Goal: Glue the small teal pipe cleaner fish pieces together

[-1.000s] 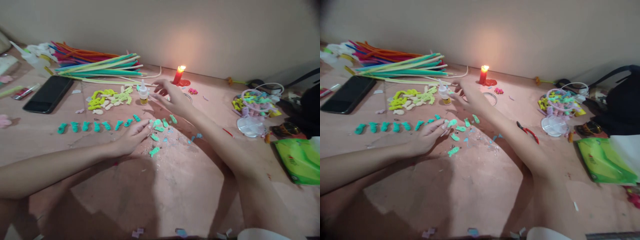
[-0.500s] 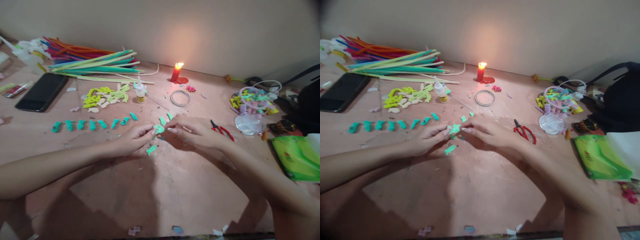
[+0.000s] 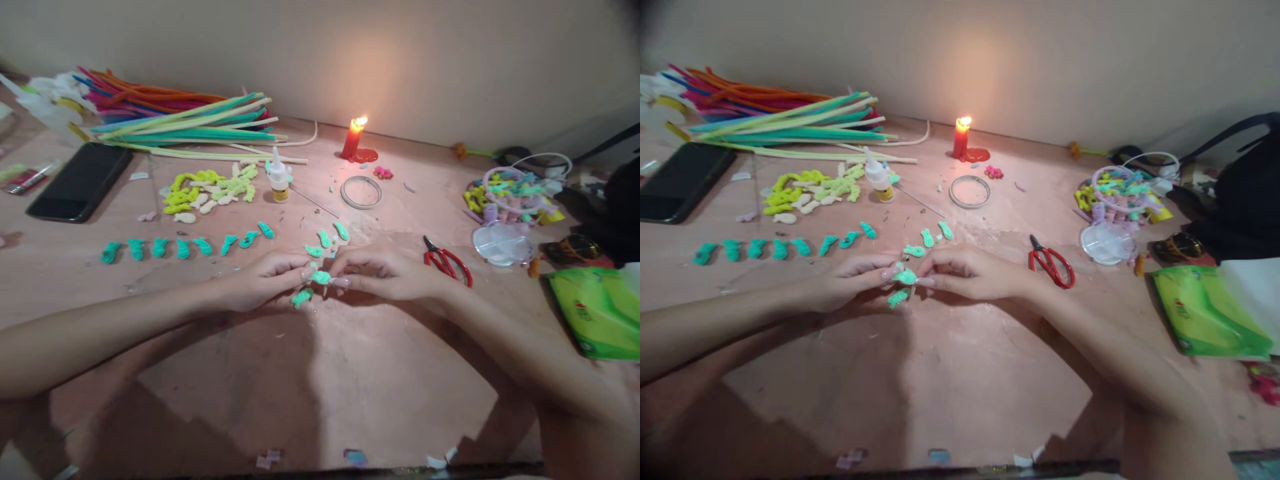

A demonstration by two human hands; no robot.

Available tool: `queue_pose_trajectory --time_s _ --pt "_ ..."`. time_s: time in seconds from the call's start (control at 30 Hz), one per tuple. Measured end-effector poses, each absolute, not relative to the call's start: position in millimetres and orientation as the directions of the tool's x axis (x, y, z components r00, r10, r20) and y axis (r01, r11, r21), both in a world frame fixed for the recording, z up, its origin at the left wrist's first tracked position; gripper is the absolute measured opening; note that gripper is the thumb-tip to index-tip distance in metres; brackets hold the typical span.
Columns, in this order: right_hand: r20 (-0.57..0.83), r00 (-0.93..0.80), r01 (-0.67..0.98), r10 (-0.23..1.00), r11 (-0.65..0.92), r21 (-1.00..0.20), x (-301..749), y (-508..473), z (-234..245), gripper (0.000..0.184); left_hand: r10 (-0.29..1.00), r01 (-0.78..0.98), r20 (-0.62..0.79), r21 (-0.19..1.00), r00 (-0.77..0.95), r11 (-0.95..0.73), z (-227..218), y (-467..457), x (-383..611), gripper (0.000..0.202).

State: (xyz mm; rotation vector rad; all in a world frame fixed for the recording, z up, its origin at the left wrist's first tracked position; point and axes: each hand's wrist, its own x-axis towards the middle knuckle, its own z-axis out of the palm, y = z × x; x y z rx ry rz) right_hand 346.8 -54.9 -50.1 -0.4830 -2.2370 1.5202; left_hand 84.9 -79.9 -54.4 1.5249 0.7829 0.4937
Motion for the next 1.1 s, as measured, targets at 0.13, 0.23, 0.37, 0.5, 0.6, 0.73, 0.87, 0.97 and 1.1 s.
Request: queue_pose_trajectory --time_s 0.13,0.23,0.37,0.5,0.6,0.73,0.87,0.97,1.1 --pt "0.050 -0.845 0.050 0.532 0.173 -0.984 349.8 -64.8 -51.9 0.019 0.703 0.169 -0.174 0.983 0.690 0.078 -61.7 -82.7 89.3 0.043" --pt "-0.013 -0.798 0.047 0.603 0.040 -0.998 354.7 -75.4 -49.9 0.020 0.789 0.195 -0.055 0.977 0.612 -0.084 -61.5 -83.9 92.4 0.053" --pt "-0.125 -0.674 0.072 0.728 -0.103 -0.992 368.0 -89.5 -57.7 0.024 0.794 0.378 0.180 0.804 0.581 -0.459 -45.3 -104.2 96.2 0.050" --pt "-0.286 -0.403 0.122 0.869 -0.259 -0.958 384.1 -98.4 -75.6 0.028 0.462 0.441 0.340 0.143 0.819 -0.886 -38.0 -148.2 110.6 0.052" --pt "-0.342 -0.277 0.241 0.898 -0.279 -0.929 392.3 -97.4 -80.0 0.024 0.442 0.456 0.243 0.000 0.863 -0.890 -46.8 -168.8 126.1 0.060" --pt "-0.349 -0.281 0.438 0.894 -0.204 -0.876 391.3 -86.7 -70.0 0.029 0.432 0.449 0.181 -0.066 0.884 -0.891 -56.6 -164.4 143.8 0.080" --pt "-0.318 -0.291 0.613 0.902 -0.079 -0.786 379.3 -75.3 -53.8 0.032 0.484 0.493 0.109 -0.074 0.868 -0.867 -56.0 -151.1 157.1 0.087" --pt "-0.384 -0.300 0.732 0.873 -0.047 -0.680 373.4 -68.0 -44.1 0.033 0.519 0.519 0.020 -0.080 0.854 -0.851 -55.5 -144.4 164.0 0.091" --pt "-0.426 -0.327 0.826 0.843 0.036 -0.563 376.1 -56.7 -38.4 0.033 0.537 0.534 -0.019 -0.082 0.843 -0.842 -52.4 -135.9 168.5 0.084"
